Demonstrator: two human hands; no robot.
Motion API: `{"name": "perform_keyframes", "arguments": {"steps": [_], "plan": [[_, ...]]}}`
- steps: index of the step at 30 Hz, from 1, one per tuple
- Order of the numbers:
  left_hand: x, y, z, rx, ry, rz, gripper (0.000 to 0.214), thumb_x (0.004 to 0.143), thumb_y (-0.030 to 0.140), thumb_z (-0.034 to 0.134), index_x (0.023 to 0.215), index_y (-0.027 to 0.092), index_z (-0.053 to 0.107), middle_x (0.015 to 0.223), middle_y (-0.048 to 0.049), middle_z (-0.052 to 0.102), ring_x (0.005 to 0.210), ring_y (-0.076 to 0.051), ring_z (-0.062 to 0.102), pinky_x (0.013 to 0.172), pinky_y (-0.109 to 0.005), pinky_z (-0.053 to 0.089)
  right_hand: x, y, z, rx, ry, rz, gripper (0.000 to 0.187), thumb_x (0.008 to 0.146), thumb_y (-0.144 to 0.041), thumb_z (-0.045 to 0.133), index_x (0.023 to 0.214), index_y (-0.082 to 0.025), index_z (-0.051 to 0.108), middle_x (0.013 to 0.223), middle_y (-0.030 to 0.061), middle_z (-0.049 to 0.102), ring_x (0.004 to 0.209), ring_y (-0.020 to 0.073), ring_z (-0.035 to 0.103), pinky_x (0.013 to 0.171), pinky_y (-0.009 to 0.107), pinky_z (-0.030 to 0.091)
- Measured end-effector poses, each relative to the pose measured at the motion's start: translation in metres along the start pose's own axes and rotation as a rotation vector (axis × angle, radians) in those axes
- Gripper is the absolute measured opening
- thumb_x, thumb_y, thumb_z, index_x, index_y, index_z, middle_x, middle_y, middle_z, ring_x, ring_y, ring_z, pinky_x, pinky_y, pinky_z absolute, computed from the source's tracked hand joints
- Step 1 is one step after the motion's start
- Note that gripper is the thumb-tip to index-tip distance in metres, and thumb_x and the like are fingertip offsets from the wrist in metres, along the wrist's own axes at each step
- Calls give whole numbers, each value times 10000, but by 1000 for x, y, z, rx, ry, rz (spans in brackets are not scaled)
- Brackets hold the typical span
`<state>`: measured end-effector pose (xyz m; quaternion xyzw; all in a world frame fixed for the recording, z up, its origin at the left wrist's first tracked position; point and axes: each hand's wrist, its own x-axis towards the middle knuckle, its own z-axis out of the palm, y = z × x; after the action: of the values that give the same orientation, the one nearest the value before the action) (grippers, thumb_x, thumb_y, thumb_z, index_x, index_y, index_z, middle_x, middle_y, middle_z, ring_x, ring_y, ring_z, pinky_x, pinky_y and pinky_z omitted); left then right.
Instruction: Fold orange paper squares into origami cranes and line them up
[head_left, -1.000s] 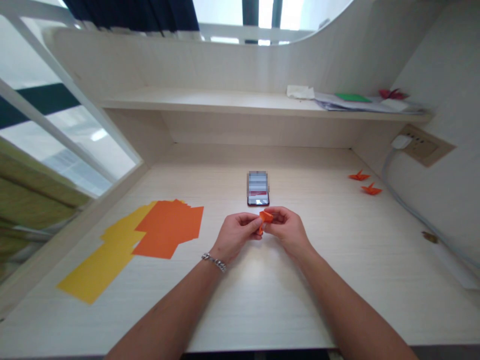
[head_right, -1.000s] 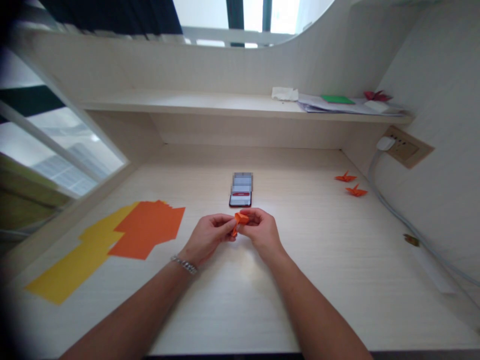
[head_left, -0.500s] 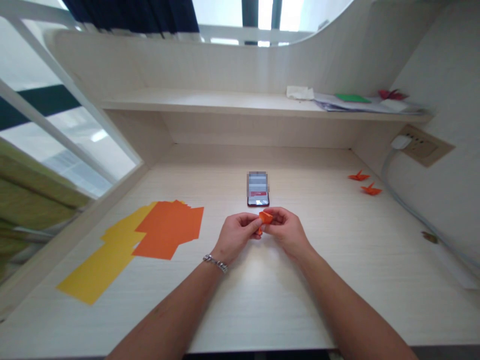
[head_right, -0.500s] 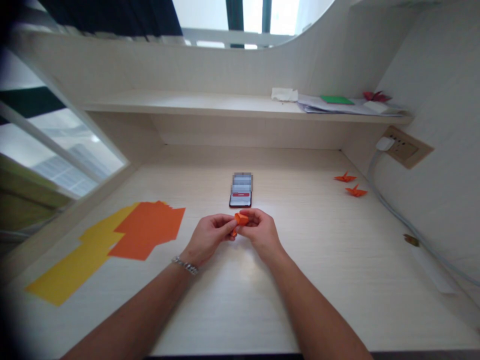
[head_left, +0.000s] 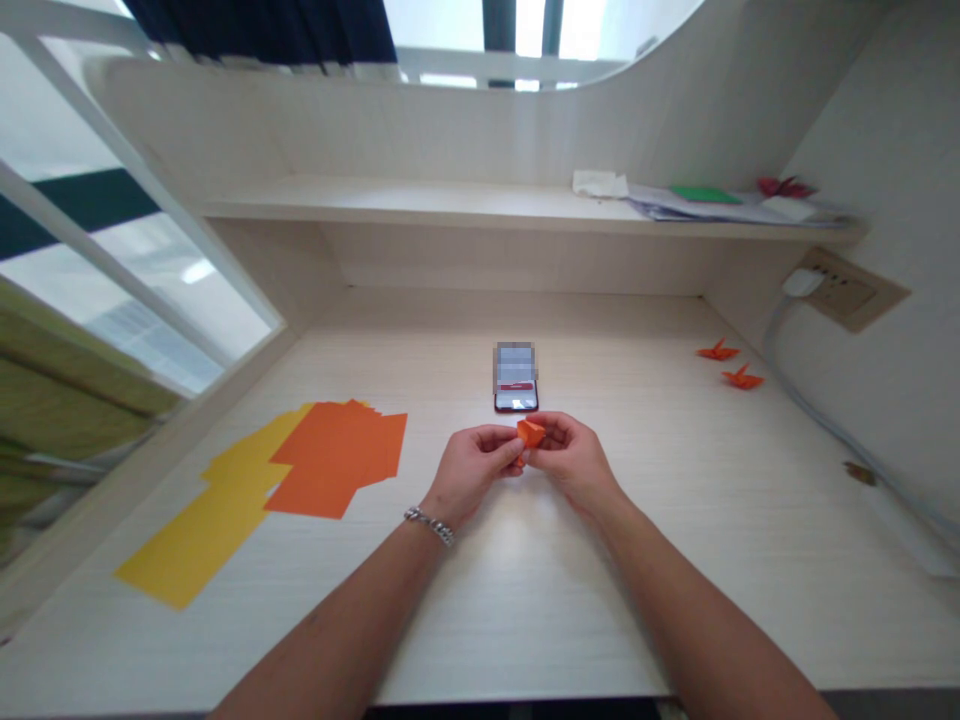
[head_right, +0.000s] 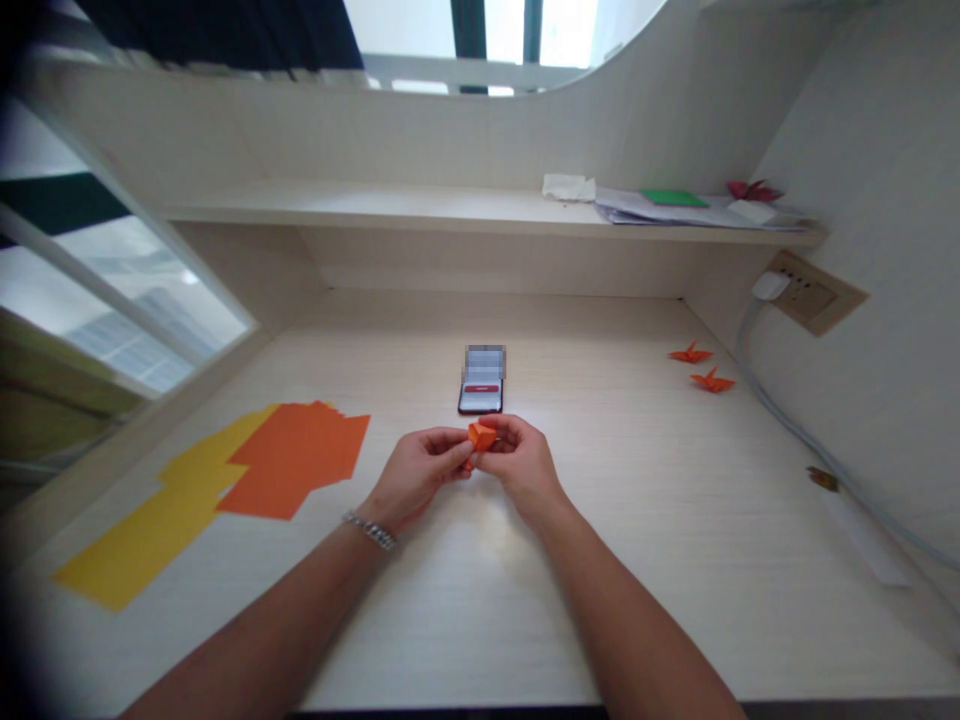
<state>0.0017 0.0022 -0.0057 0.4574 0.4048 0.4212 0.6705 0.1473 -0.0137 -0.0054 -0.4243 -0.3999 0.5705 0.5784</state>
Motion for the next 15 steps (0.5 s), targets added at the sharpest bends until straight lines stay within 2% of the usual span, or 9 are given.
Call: {"name": "perform_keyframes", "arguments": {"steps": [15], "plan": [[-1, 1, 0, -23, -19, 27, 331, 662, 290, 774, 941, 124, 711, 849, -88, 717, 689, -126, 622, 650, -239, 495, 0, 0, -1, 0, -5, -1, 443, 532, -177, 800, 945, -177, 638, 963, 63, 702, 795, 212, 673, 712, 337, 545]]}}
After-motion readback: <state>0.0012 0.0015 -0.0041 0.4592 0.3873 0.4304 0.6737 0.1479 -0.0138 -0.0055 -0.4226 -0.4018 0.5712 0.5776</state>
